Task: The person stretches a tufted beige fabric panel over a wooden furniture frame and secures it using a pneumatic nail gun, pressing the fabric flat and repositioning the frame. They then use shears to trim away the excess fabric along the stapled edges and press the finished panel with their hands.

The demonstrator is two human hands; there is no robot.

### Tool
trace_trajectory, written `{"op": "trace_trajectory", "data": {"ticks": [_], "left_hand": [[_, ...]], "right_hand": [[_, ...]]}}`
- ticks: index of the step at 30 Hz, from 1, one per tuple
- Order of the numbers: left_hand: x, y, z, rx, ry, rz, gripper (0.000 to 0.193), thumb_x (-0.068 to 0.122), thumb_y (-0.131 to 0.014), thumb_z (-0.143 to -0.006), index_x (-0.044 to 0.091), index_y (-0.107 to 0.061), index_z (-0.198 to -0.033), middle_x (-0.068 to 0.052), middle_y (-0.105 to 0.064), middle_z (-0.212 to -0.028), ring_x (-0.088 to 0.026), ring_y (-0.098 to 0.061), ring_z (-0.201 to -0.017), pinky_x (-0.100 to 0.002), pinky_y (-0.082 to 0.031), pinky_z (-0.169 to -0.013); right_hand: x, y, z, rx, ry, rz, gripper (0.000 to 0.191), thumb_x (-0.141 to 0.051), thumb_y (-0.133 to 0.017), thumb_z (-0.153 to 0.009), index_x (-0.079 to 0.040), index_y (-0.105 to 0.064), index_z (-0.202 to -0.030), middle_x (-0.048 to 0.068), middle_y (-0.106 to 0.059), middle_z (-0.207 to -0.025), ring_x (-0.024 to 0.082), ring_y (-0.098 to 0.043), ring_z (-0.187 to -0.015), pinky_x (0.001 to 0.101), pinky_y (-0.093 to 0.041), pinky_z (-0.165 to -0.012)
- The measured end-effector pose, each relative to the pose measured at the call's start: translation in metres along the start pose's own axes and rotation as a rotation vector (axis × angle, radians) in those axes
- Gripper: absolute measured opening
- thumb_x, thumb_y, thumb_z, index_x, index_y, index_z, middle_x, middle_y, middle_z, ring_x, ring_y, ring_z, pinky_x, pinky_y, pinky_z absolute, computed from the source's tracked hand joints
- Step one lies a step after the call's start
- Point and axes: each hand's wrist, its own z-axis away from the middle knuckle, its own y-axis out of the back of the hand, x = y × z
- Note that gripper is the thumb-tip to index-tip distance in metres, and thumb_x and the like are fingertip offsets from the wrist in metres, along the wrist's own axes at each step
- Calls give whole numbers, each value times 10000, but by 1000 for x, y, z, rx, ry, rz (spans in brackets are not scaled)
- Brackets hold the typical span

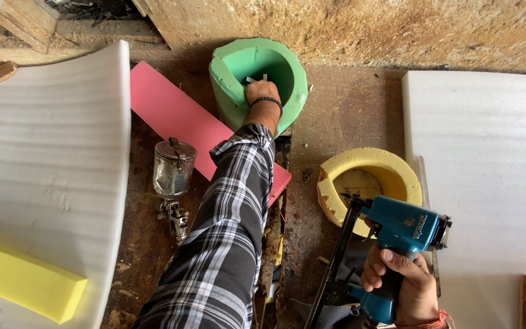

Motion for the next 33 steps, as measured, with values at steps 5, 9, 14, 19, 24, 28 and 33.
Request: {"op": "trace_trajectory", "data": {"ticks": [5,9,14,19,24,28,33], "left_hand": [[0,2,4,9,-16,-30,198,231,-639,-997,221,-786,-1130,-31,-754,-1196,-228,-715,-1111,-365,-583,-827],[-2,2,9,-59,-8,-42,179,302,-681,-969,243,-790,-1099,-36,-758,-1153,-232,-719,-1079,-347,-567,-818],[-1,0,9,-55,15,-64,190,321,-662,-993,236,-793,-1101,-40,-772,-1136,-235,-728,-1061,-348,-573,-806],[-1,-6,10,-40,7,-73,253,353,-596,-1007,227,-763,-1150,-53,-739,-1202,-247,-707,-1098,-370,-565,-824],[-4,-17,12,0,0,-26,285,320,-548,-995,178,-738,-1153,-103,-734,-1187,-296,-701,-1091,-414,-557,-861],[-7,-22,7,45,-19,38,310,293,-509,-985,139,-717,-1156,-143,-730,-1176,-334,-696,-1085,-449,-552,-890],[-18,-5,17,214,-113,308,341,260,-461,-973,90,-691,-1159,-193,-725,-1161,-383,-690,-1078,-494,-544,-927]], "right_hand": [[0,3,4,12,27,13,684,-169,-648,-856,122,-458,-1445,56,-460,-634,163,-483,-513,366,-458,-492],[1,7,5,25,22,17,678,-168,-648,-864,122,-451,-1445,53,-470,-639,158,-489,-524,365,-458,-492],[3,10,3,27,29,2,652,-158,-656,-865,130,-473,-1420,51,-479,-640,158,-494,-524,360,-460,-487],[2,17,5,18,59,5,579,-142,-658,-877,142,-480,-1349,62,-483,-660,169,-493,-539,361,-458,-497],[3,24,9,40,61,-4,588,-151,-649,-878,93,-508,-1393,52,-479,-687,169,-498,-570,354,-457,-531],[7,31,13,75,58,-28,595,-166,-645,-886,76,-519,-1415,51,-475,-701,168,-494,-589,356,-452,-549],[4,58,35,83,105,-69,606,-173,-654,-888,93,-498,-1411,43,-462,-707,164,-484,-604,360,-454,-563]]}}
